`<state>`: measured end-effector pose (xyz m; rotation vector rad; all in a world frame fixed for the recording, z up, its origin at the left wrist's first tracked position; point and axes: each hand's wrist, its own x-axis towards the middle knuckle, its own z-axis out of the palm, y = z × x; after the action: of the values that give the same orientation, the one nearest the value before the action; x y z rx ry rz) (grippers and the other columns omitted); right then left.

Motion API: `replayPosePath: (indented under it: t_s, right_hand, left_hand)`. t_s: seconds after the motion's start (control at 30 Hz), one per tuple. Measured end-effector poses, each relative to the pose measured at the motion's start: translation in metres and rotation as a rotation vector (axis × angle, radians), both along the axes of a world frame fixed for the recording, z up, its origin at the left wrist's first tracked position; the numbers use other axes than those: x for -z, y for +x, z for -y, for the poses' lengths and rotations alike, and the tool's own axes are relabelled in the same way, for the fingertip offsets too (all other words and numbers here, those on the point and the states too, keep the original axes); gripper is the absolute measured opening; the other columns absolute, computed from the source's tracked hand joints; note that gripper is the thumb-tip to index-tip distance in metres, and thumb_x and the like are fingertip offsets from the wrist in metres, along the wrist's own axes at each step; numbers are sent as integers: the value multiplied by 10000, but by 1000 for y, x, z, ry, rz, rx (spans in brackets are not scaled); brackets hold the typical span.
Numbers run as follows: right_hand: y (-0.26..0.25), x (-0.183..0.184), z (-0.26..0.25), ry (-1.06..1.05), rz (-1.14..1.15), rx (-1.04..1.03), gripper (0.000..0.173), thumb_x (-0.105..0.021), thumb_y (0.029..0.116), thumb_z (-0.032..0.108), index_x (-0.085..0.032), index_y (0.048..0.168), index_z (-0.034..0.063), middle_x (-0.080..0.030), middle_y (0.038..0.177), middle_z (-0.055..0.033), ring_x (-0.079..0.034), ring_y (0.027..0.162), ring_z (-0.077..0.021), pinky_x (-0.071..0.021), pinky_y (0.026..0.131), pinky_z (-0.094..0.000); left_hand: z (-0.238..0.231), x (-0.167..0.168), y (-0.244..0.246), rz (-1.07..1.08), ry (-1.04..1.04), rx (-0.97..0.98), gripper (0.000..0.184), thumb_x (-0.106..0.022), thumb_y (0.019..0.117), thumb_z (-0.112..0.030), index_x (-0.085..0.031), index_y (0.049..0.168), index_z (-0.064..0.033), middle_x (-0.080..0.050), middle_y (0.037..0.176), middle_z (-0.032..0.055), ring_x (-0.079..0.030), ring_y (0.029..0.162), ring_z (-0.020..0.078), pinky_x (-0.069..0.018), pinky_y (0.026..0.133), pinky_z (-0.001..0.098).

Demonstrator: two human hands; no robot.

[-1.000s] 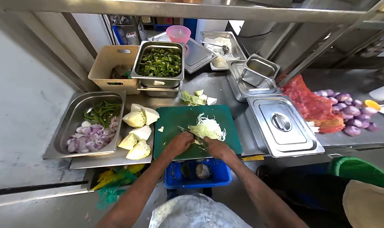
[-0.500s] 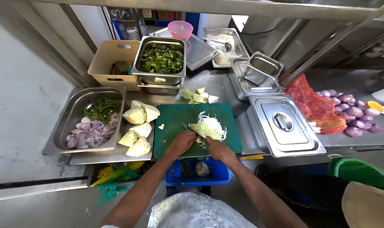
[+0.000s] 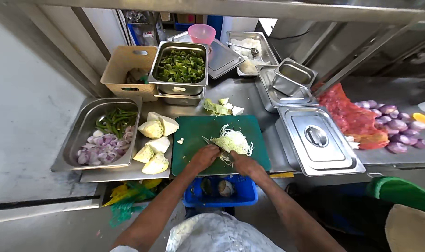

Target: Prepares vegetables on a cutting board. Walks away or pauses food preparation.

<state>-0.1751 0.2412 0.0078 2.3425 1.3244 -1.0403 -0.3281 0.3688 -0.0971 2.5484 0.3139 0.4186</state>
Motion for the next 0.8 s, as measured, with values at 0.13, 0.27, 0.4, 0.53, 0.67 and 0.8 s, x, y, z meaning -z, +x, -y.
replayPosePath:
  t_s: [0.13, 0.27, 0.4, 0.53, 0.67, 0.8]
  right_hand:
    - [2, -13, 6, -8, 14, -11, 376, -549, 1017, 178, -497, 1389, 168, -700, 1098, -197, -699, 1022, -410, -555, 829, -620]
    - [-7, 25, 3, 27, -51, 50, 477, -515, 1058, 223, -380, 1513, 167, -679, 1175, -229, -692, 1072, -424, -554, 876, -629]
    - [-13, 23, 5, 27, -32, 50, 474, -499, 1054, 198, -377, 1511, 167, -677, 1191, -230, -689, 1090, -432, -554, 883, -628]
    - [-13, -9, 10, -5, 51, 11, 438, -504, 1029, 150, -449, 1461, 186, -689, 1175, -218, -687, 1095, -431, -552, 868, -624]
    - [-20, 7, 9, 4, 13, 36, 443, -522, 1021, 144, -438, 1456, 157, -690, 1158, -214, -694, 1073, -425, -560, 858, -618]
    - [-18, 5, 5, 3, 0, 33, 464, -492, 1047, 155, -404, 1502, 183, -685, 1174, -228, -689, 1082, -440, -555, 867, -629]
  left_hand:
    - [1, 1, 0, 3, -12, -14, 208, -580, 1038, -135, -753, 1023, -19, -734, 1106, 121, -682, 1134, 262, -526, 1053, 408]
    - [-2, 2, -3, 16, 10, 12, 178, -594, 1023, -101, -760, 1044, -42, -738, 1120, 100, -682, 1140, 238, -523, 1058, 385]
    - [-3, 4, -12, 17, 0, 7, 187, -612, 1001, -68, -780, 1080, -85, -726, 1145, 81, -670, 1146, 224, -528, 1051, 377]
    - [-2, 4, -11, 10, 33, -15, 182, -601, 1011, -83, -779, 1047, -84, -746, 1110, 72, -684, 1134, 228, -533, 1044, 393]
    - [-1, 6, -10, -10, 37, 19, 167, -604, 995, -48, -767, 1035, -56, -745, 1103, 88, -680, 1143, 238, -522, 1060, 388]
    - [-1, 7, -11, 26, 52, 17, 165, -615, 985, -42, -777, 1013, -57, -755, 1055, 84, -700, 1091, 239, -537, 1034, 392]
